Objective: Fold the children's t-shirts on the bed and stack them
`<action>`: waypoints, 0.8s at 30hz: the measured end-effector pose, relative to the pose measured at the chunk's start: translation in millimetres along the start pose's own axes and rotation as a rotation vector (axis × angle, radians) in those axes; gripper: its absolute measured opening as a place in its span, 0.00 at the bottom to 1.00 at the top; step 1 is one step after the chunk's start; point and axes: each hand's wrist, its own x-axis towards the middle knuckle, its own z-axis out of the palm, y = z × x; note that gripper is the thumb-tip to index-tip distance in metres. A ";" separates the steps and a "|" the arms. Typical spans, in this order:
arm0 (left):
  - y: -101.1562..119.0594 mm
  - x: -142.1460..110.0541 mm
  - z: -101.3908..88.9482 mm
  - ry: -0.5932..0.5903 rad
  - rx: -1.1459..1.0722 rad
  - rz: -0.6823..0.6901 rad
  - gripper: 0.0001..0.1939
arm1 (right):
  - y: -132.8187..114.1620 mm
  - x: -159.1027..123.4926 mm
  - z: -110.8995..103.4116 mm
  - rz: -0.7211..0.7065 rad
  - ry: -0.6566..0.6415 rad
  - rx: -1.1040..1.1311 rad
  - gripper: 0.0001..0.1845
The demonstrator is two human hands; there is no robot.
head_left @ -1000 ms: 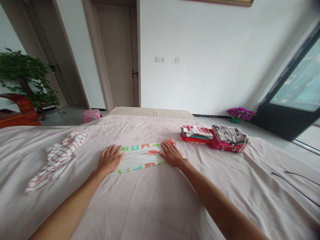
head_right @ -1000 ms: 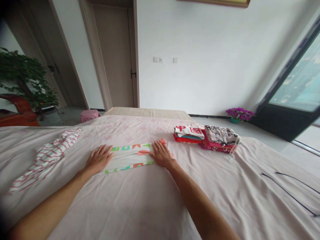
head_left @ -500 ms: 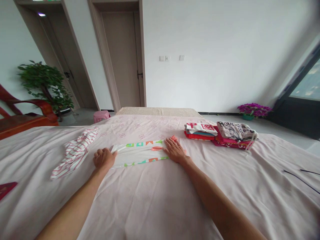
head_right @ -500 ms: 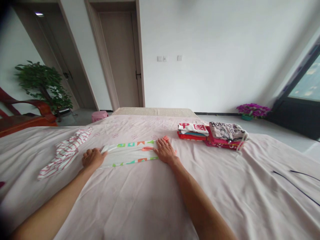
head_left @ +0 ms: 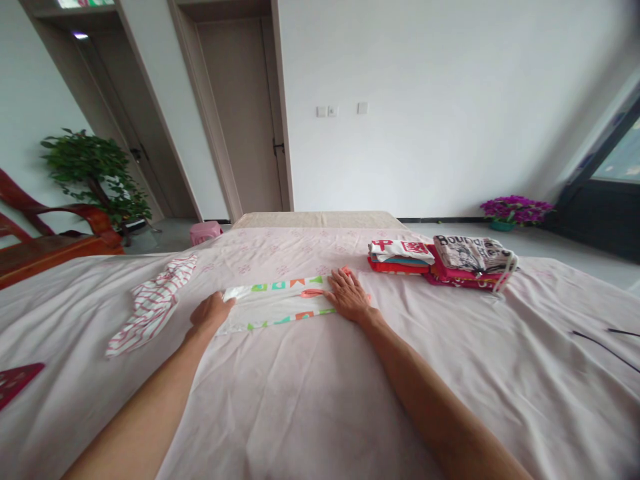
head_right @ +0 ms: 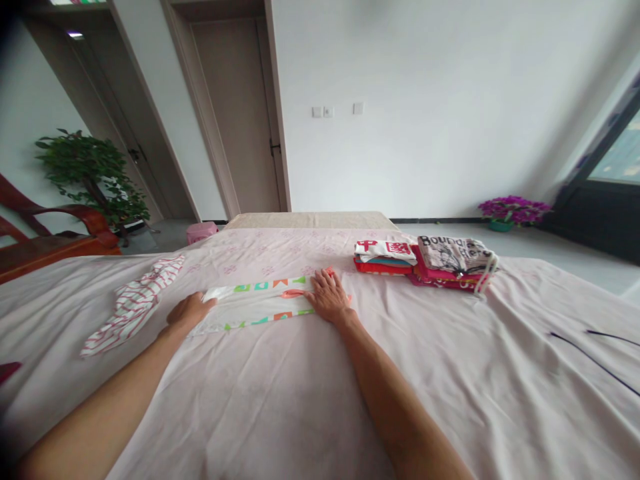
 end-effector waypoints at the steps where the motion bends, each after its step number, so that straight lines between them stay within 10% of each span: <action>1: 0.8 -0.8 -1.5 -0.004 -0.047 0.006 0.19 | -0.7 -0.7 -1.4 -0.005 0.012 0.008 0.32; 7: 27.3 -6.6 -16.1 -0.127 -0.435 0.072 0.16 | 3.7 -4.6 -17.3 0.063 0.178 0.216 0.27; 14: 107.6 -28.1 -36.3 -0.473 -0.967 0.096 0.26 | 45.5 -3.1 -12.5 0.519 0.631 0.742 0.29; 24: 194.7 -53.4 27.1 -0.511 -0.905 0.183 0.18 | 67.2 -4.6 -6.7 0.734 0.704 0.848 0.28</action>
